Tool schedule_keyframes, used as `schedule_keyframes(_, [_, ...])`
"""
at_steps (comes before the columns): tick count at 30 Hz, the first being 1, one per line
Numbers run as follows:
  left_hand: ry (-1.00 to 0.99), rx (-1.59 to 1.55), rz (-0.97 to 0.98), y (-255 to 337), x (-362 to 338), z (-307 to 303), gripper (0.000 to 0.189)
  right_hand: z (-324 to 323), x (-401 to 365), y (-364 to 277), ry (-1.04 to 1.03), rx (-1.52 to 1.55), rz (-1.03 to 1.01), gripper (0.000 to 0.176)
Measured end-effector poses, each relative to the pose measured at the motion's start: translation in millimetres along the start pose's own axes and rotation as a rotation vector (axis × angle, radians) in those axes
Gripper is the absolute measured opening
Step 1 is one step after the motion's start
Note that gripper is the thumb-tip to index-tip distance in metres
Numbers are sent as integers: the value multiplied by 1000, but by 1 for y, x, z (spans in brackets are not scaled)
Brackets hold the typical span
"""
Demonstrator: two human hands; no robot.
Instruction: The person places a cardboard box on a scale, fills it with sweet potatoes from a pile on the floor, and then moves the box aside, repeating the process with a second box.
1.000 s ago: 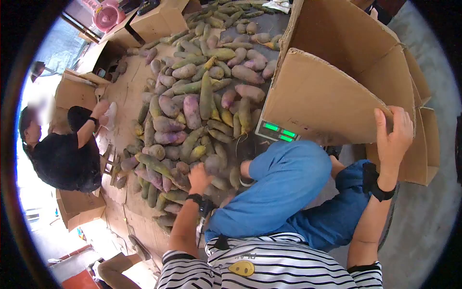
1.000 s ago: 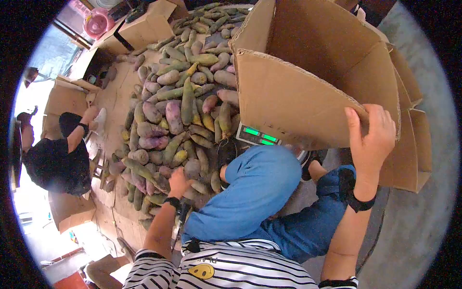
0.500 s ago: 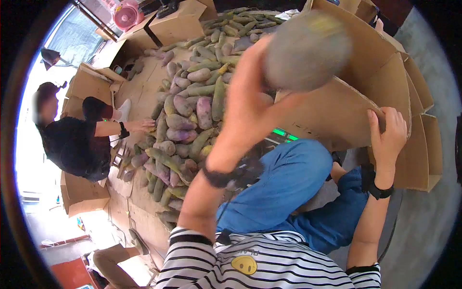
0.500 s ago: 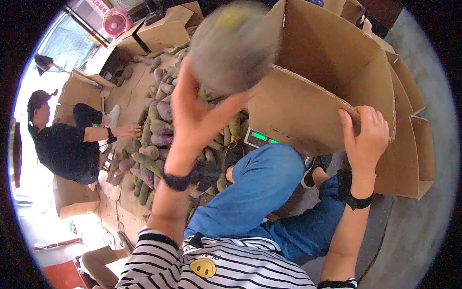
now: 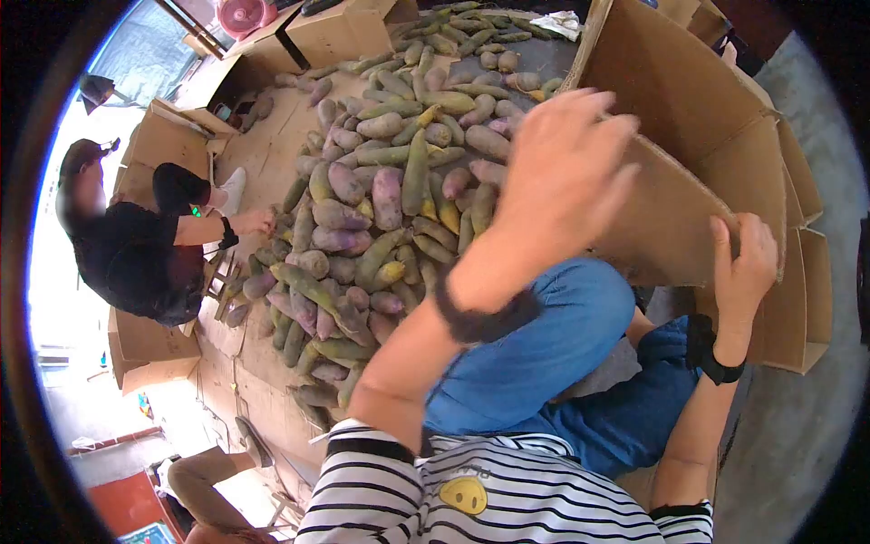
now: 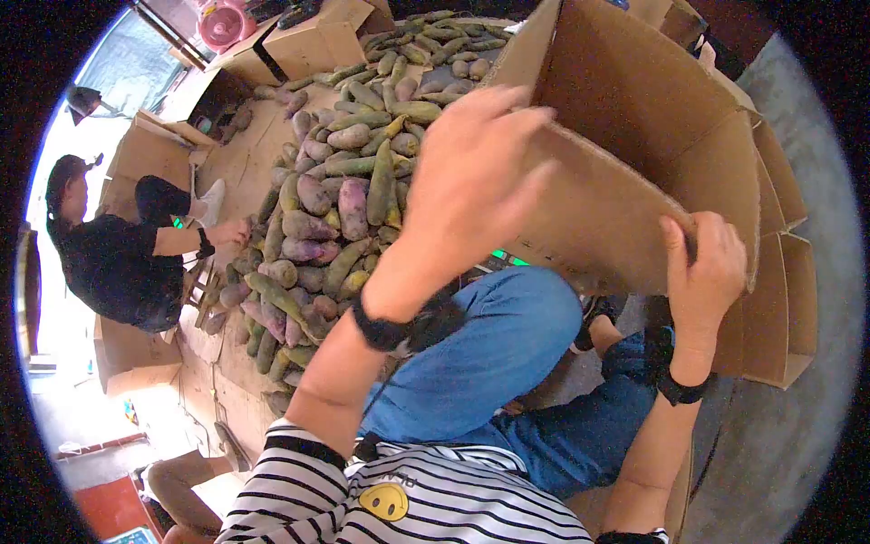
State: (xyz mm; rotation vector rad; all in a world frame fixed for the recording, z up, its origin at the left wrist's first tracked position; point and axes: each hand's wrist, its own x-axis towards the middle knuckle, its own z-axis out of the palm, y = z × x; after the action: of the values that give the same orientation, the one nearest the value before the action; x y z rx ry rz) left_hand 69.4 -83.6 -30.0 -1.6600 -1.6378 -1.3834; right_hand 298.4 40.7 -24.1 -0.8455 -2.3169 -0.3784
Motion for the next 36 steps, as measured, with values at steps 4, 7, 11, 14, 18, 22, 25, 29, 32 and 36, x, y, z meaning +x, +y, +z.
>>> schedule_keyframes(4, [-161, 247, -376, -47, -96, -60, 39, 1, -1, -4, 21, -40, -26, 27])
schedule_keyframes(7, [-271, 548, -703, -113, -213, -113, 45, 3, 6, -1, -2, -1, -21, 27])
schedule_keyframes(11, [-220, 999, -1034, -152, -336, -189, 52, 2, 9, -9, 39, 9, -26, 26])
schedule_keyframes(14, [-286, 1079, -1312, -167, -385, -222, 68, 6, 10, -8, 51, -8, -22, 26])
schedule_keyframes(18, [-169, 770, -1716, -228, -460, -251, 65, 9, 16, -8, 104, -7, -15, 24])
schedule_keyframes(22, [225, 101, -1924, -215, -417, -231, 41, 14, 15, -1, 188, 17, -10, 29])
schedule_keyframes(25, [398, -266, -1768, -204, -406, -224, 48, 14, 13, 3, 213, 23, 10, 30])
schedule_keyframes(29, [250, -253, -1643, -112, -258, -164, 51, 15, 14, 1, 252, 67, 13, 29])
schedule_keyframes(32, [34, -101, -1275, -88, -168, -139, 52, 16, 12, 2, 280, 92, 17, 29])
schedule_keyframes(36, [-76, -132, -702, -44, -27, -105, 50, 14, 7, 5, 299, 121, 25, 30])
